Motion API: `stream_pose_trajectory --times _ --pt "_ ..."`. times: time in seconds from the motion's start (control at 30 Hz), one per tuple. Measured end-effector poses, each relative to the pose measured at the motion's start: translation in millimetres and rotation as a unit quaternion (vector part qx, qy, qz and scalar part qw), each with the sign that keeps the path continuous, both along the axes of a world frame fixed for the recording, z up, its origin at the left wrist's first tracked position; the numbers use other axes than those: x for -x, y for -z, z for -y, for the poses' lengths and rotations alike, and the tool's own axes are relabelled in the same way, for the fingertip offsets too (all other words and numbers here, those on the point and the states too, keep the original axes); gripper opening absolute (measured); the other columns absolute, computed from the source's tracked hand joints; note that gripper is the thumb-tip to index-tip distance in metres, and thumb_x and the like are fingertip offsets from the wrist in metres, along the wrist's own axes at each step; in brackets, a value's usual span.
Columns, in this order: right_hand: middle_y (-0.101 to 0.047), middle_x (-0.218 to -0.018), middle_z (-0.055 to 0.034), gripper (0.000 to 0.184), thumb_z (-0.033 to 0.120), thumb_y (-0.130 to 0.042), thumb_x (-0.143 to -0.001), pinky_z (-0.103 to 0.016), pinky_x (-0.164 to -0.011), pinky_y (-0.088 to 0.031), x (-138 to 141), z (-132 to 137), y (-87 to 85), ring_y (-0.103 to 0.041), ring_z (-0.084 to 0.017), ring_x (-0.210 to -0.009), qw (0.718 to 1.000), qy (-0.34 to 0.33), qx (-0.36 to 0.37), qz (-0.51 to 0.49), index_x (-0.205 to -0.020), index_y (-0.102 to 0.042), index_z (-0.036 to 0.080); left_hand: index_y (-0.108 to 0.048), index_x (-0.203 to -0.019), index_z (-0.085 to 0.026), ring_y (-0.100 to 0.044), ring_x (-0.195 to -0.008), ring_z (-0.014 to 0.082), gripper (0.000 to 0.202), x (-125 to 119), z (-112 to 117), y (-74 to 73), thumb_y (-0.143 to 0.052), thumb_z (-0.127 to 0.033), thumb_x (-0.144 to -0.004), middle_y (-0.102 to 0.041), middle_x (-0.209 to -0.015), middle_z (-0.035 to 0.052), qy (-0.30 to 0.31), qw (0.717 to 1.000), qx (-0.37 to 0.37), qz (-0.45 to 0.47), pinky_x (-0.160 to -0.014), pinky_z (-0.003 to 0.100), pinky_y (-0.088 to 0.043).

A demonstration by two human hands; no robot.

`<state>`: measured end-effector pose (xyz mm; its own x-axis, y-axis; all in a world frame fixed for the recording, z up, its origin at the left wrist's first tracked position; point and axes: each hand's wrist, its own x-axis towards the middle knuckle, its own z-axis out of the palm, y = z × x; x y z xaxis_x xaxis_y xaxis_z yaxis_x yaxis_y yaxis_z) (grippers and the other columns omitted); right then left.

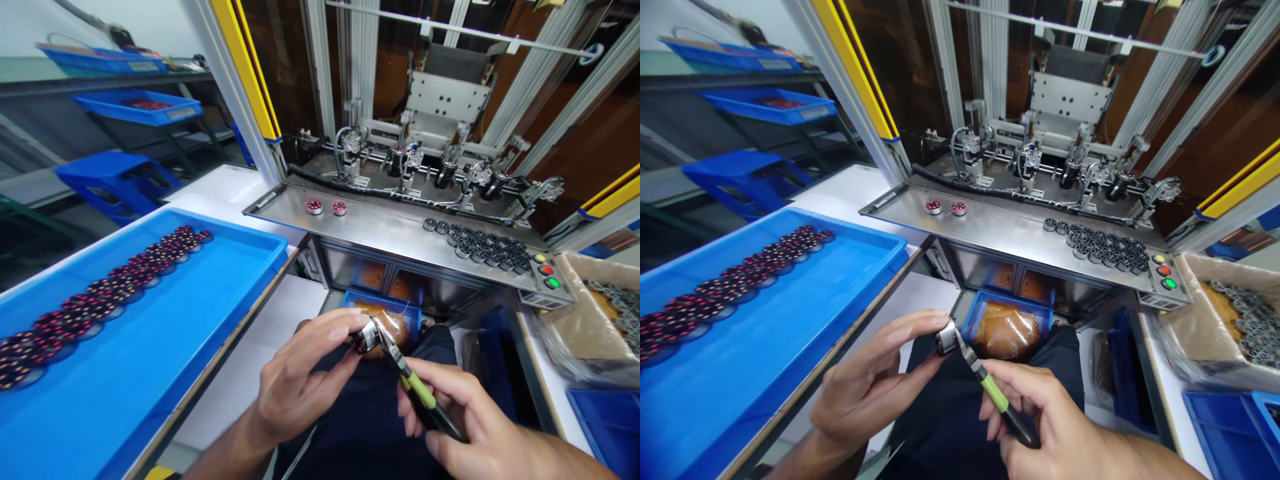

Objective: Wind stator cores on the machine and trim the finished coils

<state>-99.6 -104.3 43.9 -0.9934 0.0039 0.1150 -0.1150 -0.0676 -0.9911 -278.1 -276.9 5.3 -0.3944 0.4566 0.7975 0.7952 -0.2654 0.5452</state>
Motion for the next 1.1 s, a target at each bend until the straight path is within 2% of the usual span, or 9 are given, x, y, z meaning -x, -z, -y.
stream_pose_trajectory --times 0.3,0.37,0.43,0.5,0.63,0.77,0.93,1.03,1.1 --pt "-0.064 -0.100 -0.0007 0.087 -0.005 -0.050 -0.077 -0.027 -0.070 -0.054 4.5 0.8 -4.8 -0.063 -0.012 -0.079 0.999 0.017 -0.028 -0.020 -0.145 -0.044 0.048 -0.051 -0.142 -0.025 -0.070 -0.112 0.0239 0.084 -0.7 0.6 -3.2 -0.072 0.013 -0.071 -0.075 -0.119 0.0086 0.010 1.000 0.003 0.009 -0.098 0.041 -0.060" --pt "-0.063 -0.089 0.0007 0.082 -0.002 -0.050 -0.077 -0.024 -0.065 -0.051 6.8 1.3 -7.5 -0.059 -0.010 -0.070 0.999 0.018 -0.048 -0.013 -0.145 -0.048 0.043 -0.050 -0.143 -0.026 -0.070 -0.112 0.0240 0.085 -0.8 0.3 -4.0 -0.072 0.013 -0.070 -0.075 -0.119 0.0088 0.011 1.000 0.003 0.008 -0.098 0.042 -0.060" --pt "-0.059 -0.076 0.0018 0.072 0.002 -0.050 -0.077 -0.023 -0.060 -0.047 8.6 1.6 -9.9 -0.054 -0.010 -0.063 0.996 0.021 -0.086 0.007 -0.141 -0.057 0.032 -0.052 -0.142 -0.025 -0.070 -0.111 0.0236 0.083 -1.2 -0.8 -5.4 -0.072 0.013 -0.071 -0.075 -0.118 0.0091 0.006 1.000 0.006 0.001 -0.097 0.040 -0.061" --pt "-0.058 -0.072 0.0010 0.062 0.005 -0.052 -0.077 -0.024 -0.059 -0.047 8.8 1.5 -10.5 -0.054 -0.011 -0.062 0.991 0.038 -0.125 0.026 -0.135 -0.063 0.024 -0.053 -0.140 -0.023 -0.071 -0.111 0.0229 0.080 -1.3 -2.8 -6.9 -0.072 0.013 -0.071 -0.075 -0.116 0.0095 -0.004 1.000 0.004 -0.016 -0.096 0.038 -0.061" --pt "-0.066 -0.088 -0.0038 0.062 0.008 -0.055 -0.081 -0.027 -0.070 -0.054 3.7 -2.0 -2.0 -0.063 -0.013 -0.074 0.985 0.099 -0.127 0.059 -0.140 -0.057 0.024 -0.048 -0.145 -0.020 -0.070 -0.112 0.0224 0.086 -0.1 -7.3 -8.0 -0.071 0.015 -0.070 -0.074 -0.116 0.0111 -0.022 0.998 -0.014 -0.060 -0.098 0.039 -0.060" --pt "-0.067 -0.113 -0.0077 0.068 0.008 -0.059 -0.082 -0.034 -0.089 -0.057 -2.3 -8.5 14.3 -0.069 -0.017 -0.095 0.987 0.110 -0.092 0.068 -0.145 -0.051 0.031 -0.046 -0.147 -0.021 -0.069 -0.113 0.0217 0.089 1.7 -7.6 -7.9 -0.071 0.016 -0.070 -0.071 -0.121 0.0108 -0.026 0.997 -0.023 -0.070 -0.098 0.039 -0.061" --pt "-0.067 -0.110 -0.0076 0.063 0.013 -0.058 -0.085 -0.034 -0.089 -0.058 1.7 -13.1 25.0 -0.069 -0.016 -0.092 0.985 0.112 -0.112 0.075 -0.146 -0.049 0.028 -0.062 -0.130 -0.017 -0.067 -0.113 0.0183 0.064 2.8 -3.0 -9.3 -0.071 0.012 -0.074 -0.068 -0.122 0.0091 -0.075 0.993 -0.008 -0.090 -0.099 0.031 -0.060" --pt "-0.067 -0.105 -0.0080 0.063 0.015 -0.058 -0.084 -0.035 -0.088 -0.057 21.0 -20.8 17.7 -0.067 -0.017 -0.089 0.979 0.106 -0.158 0.069 -0.146 -0.049 0.022 -0.065 -0.124 -0.016 -0.067 -0.112 0.0179 0.056 3.1 0.1 -6.9 -0.072 0.010 -0.075 -0.067 -0.122 0.0085 -0.091 0.991 -0.001 -0.095 -0.099 0.030 -0.059" --pt "-0.068 -0.105 -0.0081 0.063 0.016 -0.057 -0.082 -0.036 -0.089 -0.056 46.5 -33.2 9.7 -0.066 -0.019 -0.090 0.967 0.120 -0.220 0.040 -0.144 -0.051 0.020 -0.066 -0.124 -0.016 -0.068 -0.111 0.0182 0.056 3.2 1.5 -3.6 -0.072 0.010 -0.074 -0.068 -0.122 0.0083 -0.098 0.991 -0.006 -0.094 -0.099 0.029 -0.059"
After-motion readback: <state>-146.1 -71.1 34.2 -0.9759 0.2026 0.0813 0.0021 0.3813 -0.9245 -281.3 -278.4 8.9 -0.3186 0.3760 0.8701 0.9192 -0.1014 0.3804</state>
